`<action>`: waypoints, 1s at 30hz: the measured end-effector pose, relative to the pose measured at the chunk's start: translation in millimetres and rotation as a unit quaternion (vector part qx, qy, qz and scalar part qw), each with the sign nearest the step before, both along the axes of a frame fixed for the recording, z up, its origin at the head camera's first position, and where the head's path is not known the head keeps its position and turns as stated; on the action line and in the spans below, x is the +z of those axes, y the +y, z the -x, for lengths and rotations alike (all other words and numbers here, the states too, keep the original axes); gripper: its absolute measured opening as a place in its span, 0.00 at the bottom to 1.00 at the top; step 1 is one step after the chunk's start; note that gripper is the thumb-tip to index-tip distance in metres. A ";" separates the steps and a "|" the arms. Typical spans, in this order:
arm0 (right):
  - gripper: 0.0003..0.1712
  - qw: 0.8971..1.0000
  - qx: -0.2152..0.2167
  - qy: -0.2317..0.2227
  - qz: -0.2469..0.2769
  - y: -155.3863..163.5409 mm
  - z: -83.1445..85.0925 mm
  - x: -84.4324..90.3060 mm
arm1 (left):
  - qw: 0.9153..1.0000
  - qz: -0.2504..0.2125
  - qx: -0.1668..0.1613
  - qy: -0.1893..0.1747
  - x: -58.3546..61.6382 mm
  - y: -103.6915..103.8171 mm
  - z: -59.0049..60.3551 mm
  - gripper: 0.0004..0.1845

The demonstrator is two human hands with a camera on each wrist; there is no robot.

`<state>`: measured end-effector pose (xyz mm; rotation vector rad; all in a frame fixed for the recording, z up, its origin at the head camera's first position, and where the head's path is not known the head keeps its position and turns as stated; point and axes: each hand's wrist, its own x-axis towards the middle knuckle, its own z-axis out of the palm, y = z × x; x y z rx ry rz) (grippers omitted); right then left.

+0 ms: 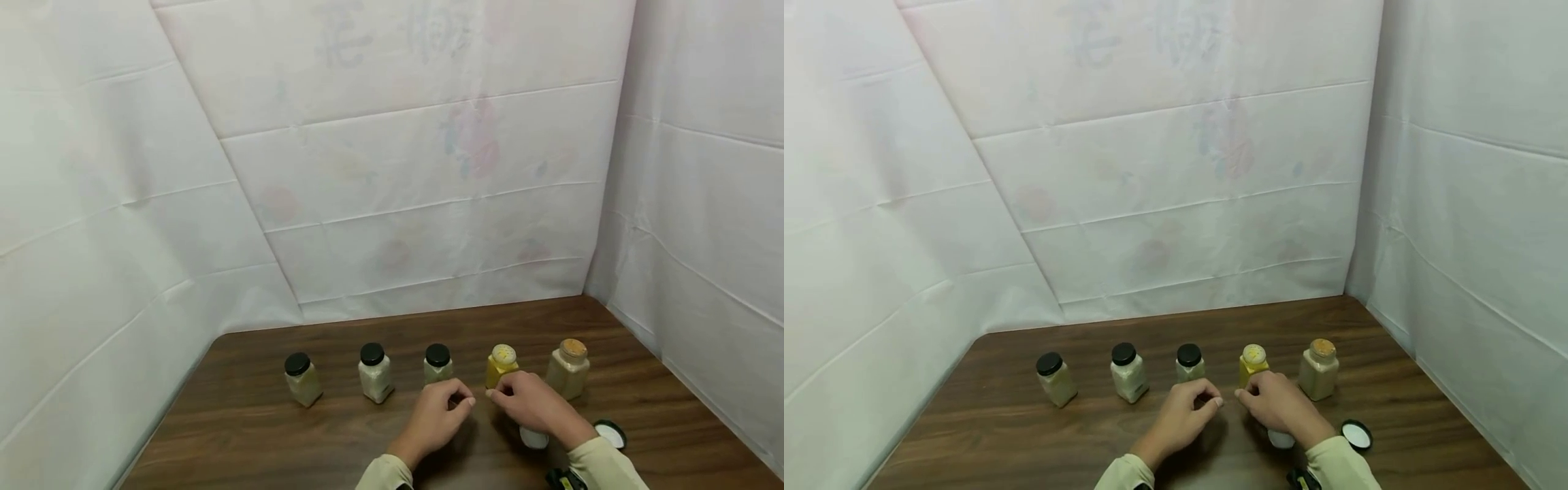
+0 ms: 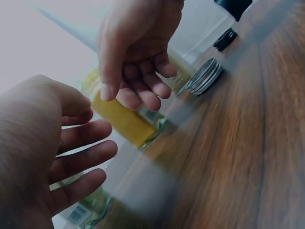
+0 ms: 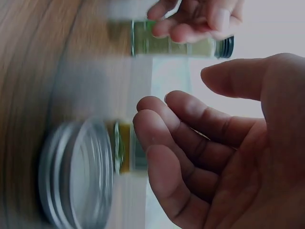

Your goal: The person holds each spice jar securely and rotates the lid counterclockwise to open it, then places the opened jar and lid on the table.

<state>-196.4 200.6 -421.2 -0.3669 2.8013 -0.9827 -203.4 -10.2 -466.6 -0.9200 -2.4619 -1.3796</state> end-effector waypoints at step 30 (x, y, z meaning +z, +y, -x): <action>0.35 0.999 -0.008 -0.046 0.006 -60.7 27.1 -16.0 | 0.975 -0.172 0.140 -0.022 -1.1 -35.0 12.0 0.05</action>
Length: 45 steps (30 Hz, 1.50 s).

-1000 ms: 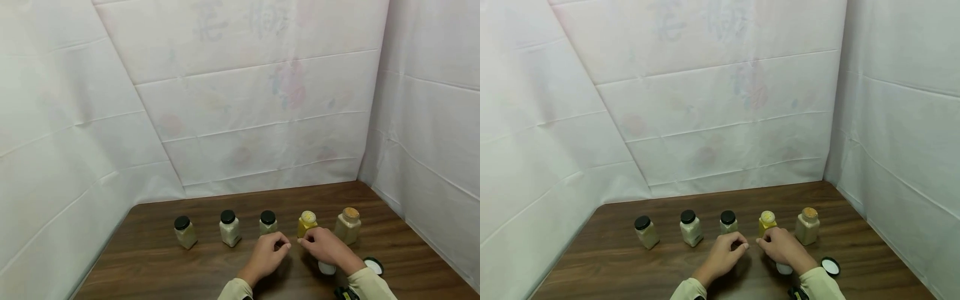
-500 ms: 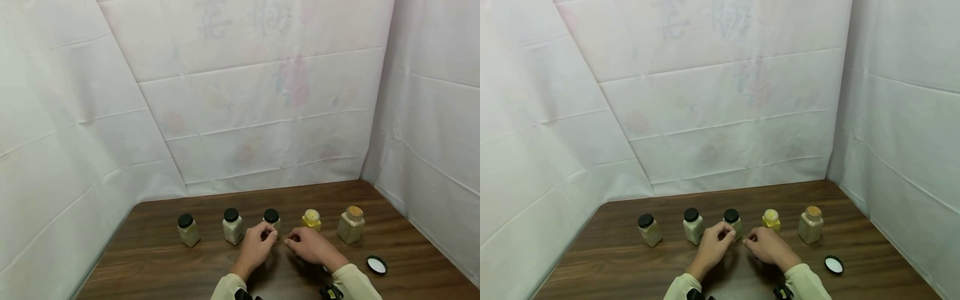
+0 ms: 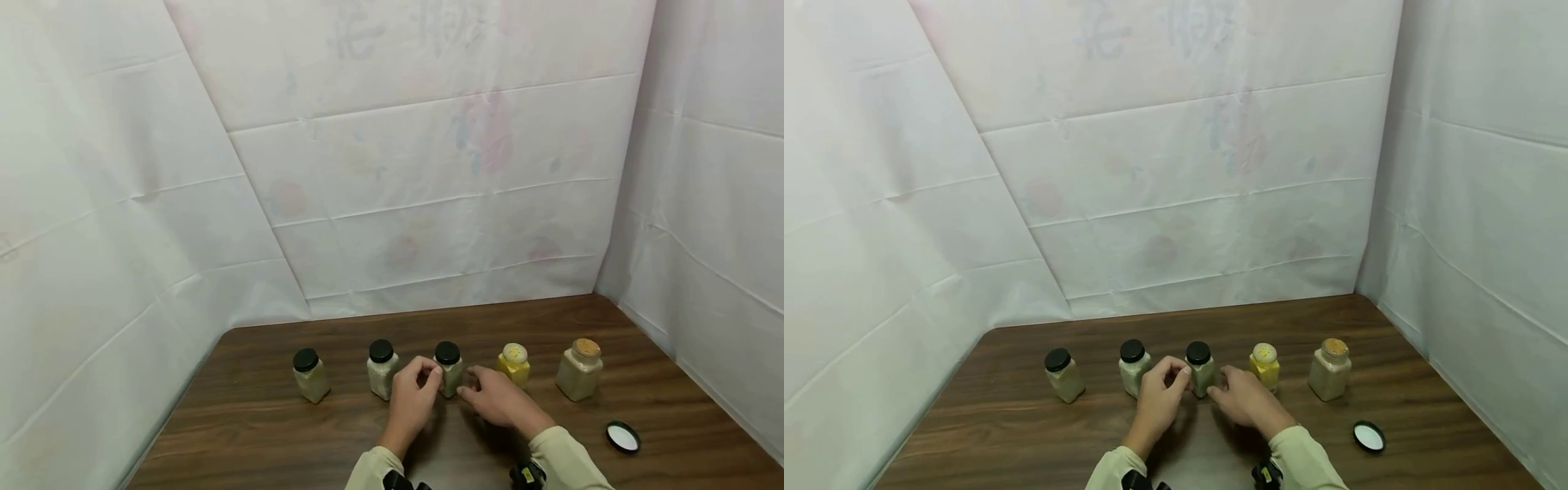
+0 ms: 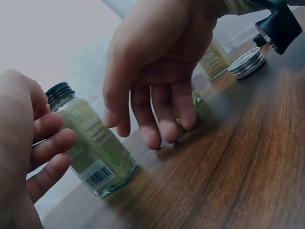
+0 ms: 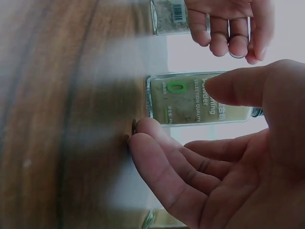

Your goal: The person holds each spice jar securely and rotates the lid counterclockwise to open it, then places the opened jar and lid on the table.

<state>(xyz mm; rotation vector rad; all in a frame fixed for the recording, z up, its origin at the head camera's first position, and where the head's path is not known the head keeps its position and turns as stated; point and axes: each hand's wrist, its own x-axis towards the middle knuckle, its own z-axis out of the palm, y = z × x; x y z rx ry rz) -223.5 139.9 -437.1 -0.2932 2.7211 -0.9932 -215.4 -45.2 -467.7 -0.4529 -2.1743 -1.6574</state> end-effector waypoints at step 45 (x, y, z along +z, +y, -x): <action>0.26 0.991 0.048 0.050 0.111 -0.2 7.9 -19.5 | 1.000 -0.012 -0.006 0.000 -5.7 2.2 16.6 0.17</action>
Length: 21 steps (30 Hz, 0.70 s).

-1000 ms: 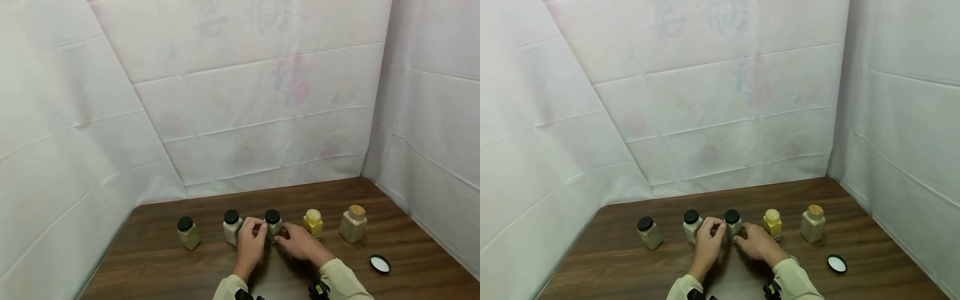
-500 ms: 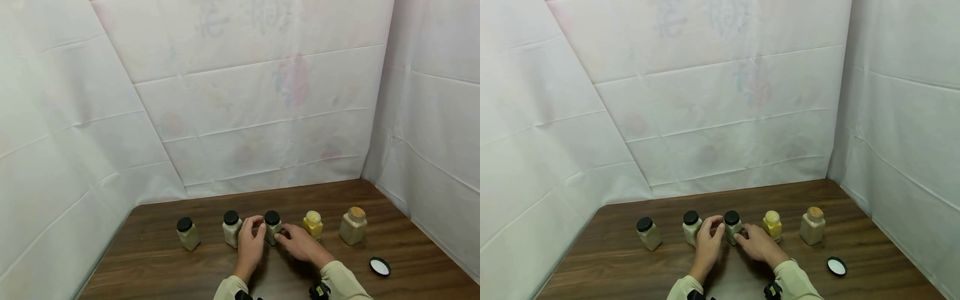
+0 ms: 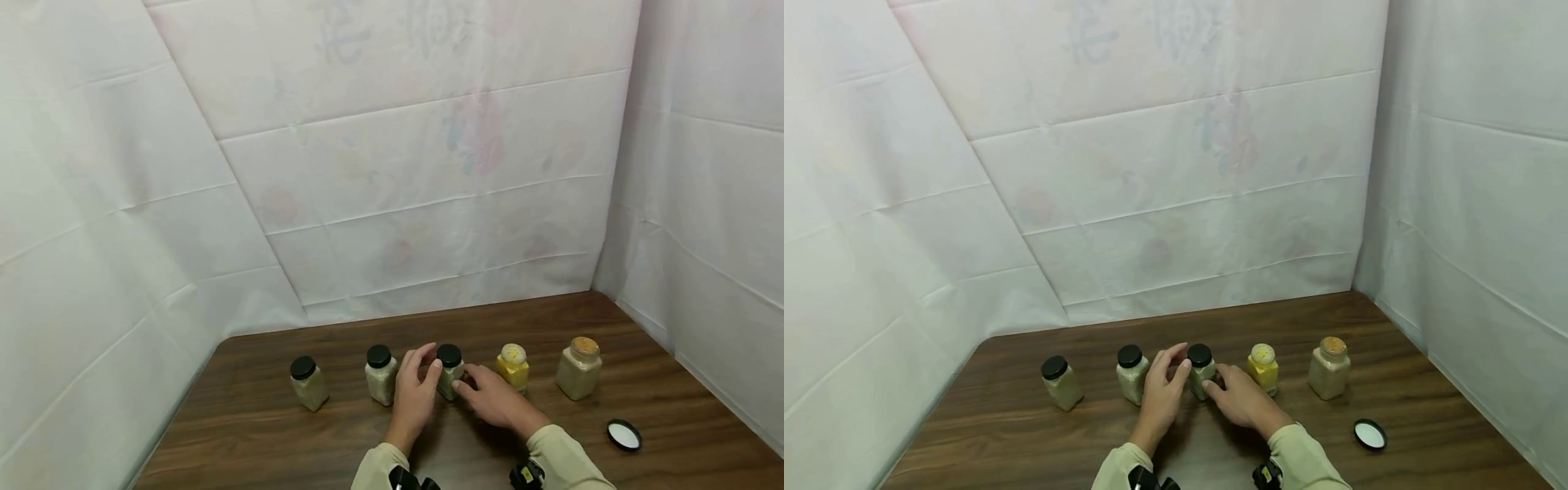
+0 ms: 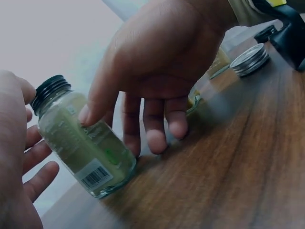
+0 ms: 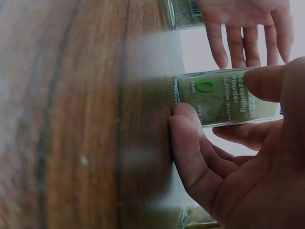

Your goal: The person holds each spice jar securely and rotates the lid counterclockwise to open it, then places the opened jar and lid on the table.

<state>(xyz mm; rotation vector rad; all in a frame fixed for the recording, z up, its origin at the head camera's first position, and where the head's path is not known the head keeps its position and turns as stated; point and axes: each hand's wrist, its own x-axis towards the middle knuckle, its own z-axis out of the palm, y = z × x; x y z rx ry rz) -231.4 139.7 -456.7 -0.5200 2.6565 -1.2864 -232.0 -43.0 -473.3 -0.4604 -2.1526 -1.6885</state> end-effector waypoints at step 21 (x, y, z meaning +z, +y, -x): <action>0.25 0.998 0.022 -0.049 0.036 4.6 2.6 0.0 | 0.986 0.023 -0.142 -0.086 6.5 -12.1 18.6 0.23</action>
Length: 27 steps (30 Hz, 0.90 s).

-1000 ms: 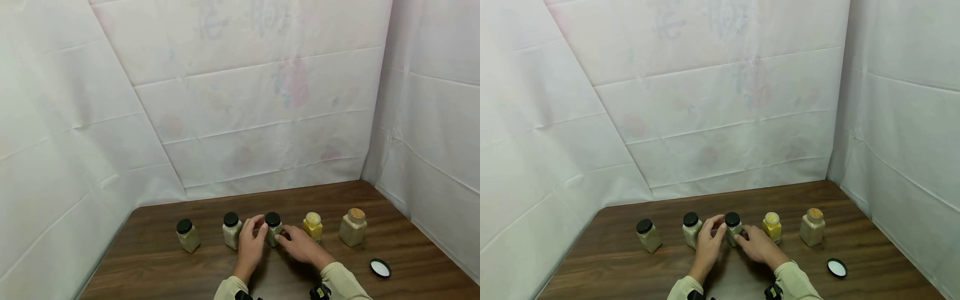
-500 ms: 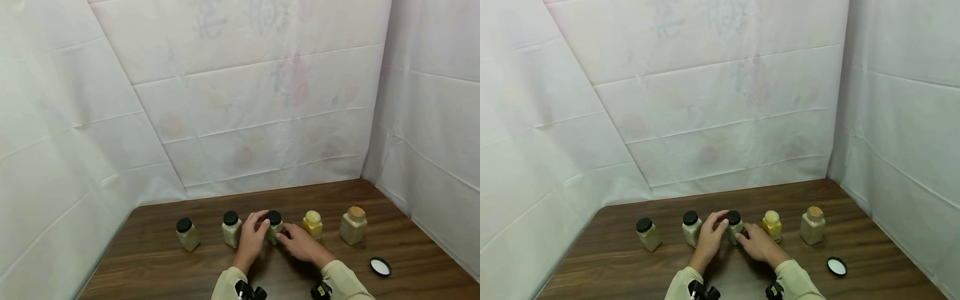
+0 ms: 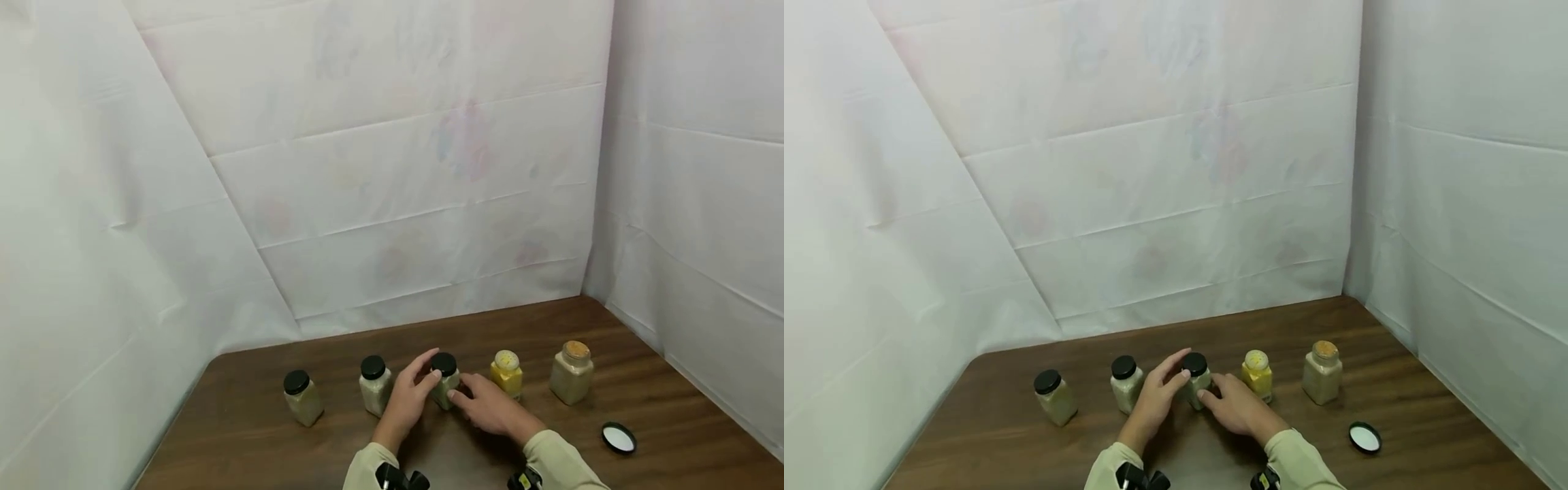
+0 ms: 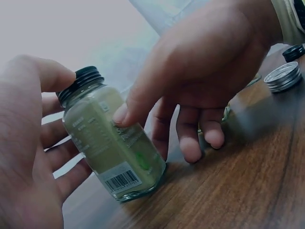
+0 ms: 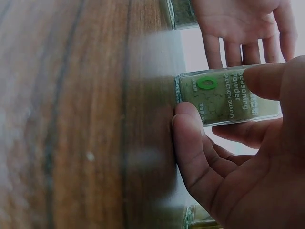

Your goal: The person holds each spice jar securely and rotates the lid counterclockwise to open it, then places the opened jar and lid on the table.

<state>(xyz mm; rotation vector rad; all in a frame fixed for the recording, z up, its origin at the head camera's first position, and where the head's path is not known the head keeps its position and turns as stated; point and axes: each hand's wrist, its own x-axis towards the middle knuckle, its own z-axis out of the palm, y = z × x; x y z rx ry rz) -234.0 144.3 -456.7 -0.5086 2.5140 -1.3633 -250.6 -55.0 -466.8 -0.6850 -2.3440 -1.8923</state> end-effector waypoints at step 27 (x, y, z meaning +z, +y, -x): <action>0.24 1.000 -0.001 0.014 -0.016 2.0 -1.6 -2.4 | 1.000 -0.009 -0.025 -0.007 -3.4 3.0 0.1 0.23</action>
